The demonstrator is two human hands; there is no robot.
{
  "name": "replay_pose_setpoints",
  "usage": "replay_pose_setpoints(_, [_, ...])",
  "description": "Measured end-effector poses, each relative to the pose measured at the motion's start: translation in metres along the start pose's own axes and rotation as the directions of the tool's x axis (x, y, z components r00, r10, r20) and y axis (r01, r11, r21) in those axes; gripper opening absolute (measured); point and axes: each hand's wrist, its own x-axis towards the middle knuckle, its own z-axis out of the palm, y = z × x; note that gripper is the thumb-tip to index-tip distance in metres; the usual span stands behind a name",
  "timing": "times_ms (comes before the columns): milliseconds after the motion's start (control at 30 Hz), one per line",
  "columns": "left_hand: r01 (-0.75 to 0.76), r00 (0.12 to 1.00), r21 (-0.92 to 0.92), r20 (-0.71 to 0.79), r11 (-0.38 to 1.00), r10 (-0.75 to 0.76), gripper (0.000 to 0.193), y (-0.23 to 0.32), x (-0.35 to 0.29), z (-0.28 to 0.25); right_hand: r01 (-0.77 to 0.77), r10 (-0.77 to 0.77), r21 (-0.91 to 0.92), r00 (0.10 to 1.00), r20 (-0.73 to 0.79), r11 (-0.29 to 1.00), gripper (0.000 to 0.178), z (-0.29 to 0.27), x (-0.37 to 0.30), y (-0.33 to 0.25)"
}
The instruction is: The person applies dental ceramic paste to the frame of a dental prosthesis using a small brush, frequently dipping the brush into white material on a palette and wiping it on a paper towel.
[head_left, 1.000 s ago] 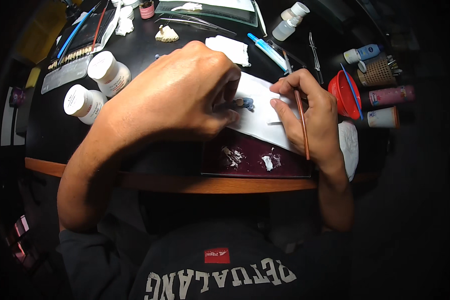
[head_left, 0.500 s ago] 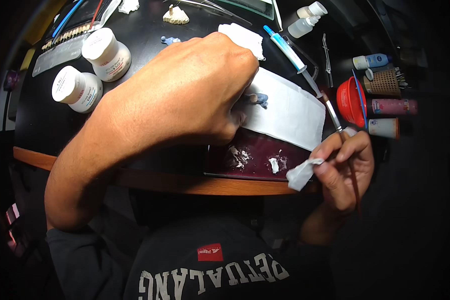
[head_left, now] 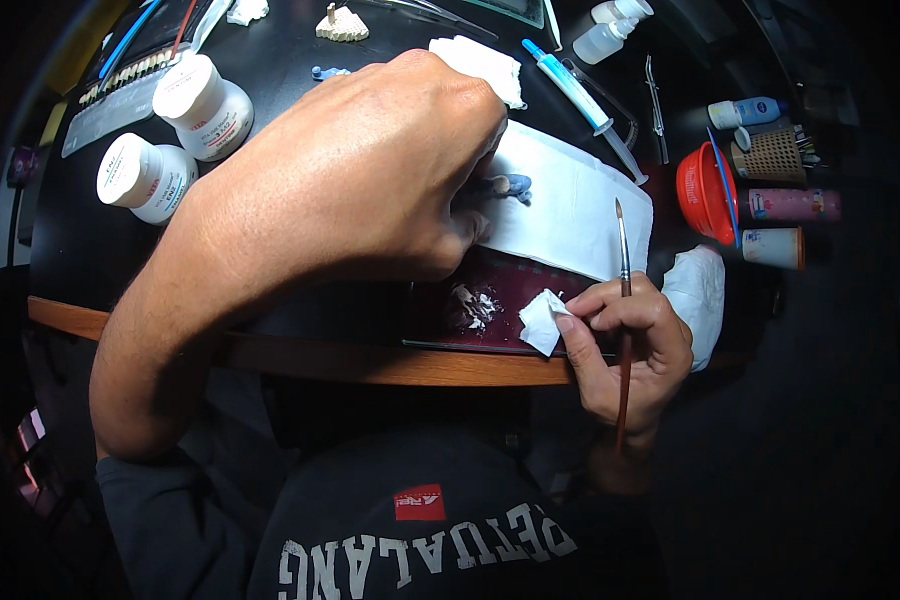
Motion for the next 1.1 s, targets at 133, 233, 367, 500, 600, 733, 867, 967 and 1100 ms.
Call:
replay_pose_setpoints(133, [-0.021, 1.0, -0.026, -0.009, 0.999, 0.021, 0.032, 0.002, 0.002, -0.002, 0.006, -0.006, 0.021, 1.0, 0.0, 1.0, 0.025, -0.003, 0.0, -0.003])
replay_pose_setpoints(233, [-0.055, 0.997, -0.041, -0.049, 0.998, 0.053, 0.033, -0.004, -0.001, -0.001, -0.032, 0.034, 0.107, 0.999, -0.017, 0.994, 0.028, -0.007, -0.003, -0.005])
replay_pose_setpoints(367, [-0.063, 0.997, -0.036, -0.046, 0.997, 0.062, 0.036, -0.005, -0.002, -0.002, -0.057, 0.122, 0.351, 0.978, -0.167, 0.935, 0.032, -0.019, -0.007, -0.01])
replay_pose_setpoints(500, [-0.12, 0.989, -0.026, -0.095, 0.992, 0.117, 0.041, -0.007, -0.004, 0.0, 0.109, -0.101, 0.018, 0.963, -0.248, 0.994, 0.03, -0.009, -0.012, -0.008])
replay_pose_setpoints(600, [-0.119, 0.989, -0.014, -0.09, 0.993, 0.117, 0.04, -0.007, -0.002, 0.001, 0.21, -0.218, -0.098, 0.972, -0.085, 0.973, 0.03, -0.001, -0.012, -0.006])
replay_pose_setpoints(733, [-0.076, 0.995, -0.049, -0.072, 0.996, 0.072, 0.035, -0.006, -0.001, 0.001, 0.239, -0.24, -0.133, 0.971, 0.007, 0.962, 0.034, 0.01, -0.016, -0.01])
replay_pose_setpoints(867, [-0.086, 0.993, -0.046, -0.08, 0.995, 0.082, 0.033, -0.003, 0.0, -0.003, 0.244, -0.244, -0.134, 0.97, 0.016, 0.96, 0.034, 0.009, -0.015, -0.011])
replay_pose_setpoints(967, [-0.08, 0.994, -0.033, -0.072, 0.996, 0.078, 0.034, -0.005, 0.0, -0.003, 0.24, -0.24, -0.071, 0.971, 0.01, 0.968, 0.032, 0.007, -0.013, -0.009])
replay_pose_setpoints(1100, [-0.025, 0.996, 0.0, -0.089, 1.0, 0.025, 0.035, -0.003, -0.002, -0.002, 0.161, -0.107, 0.209, 0.963, -0.249, 0.965, 0.028, -0.001, -0.022, 0.002])
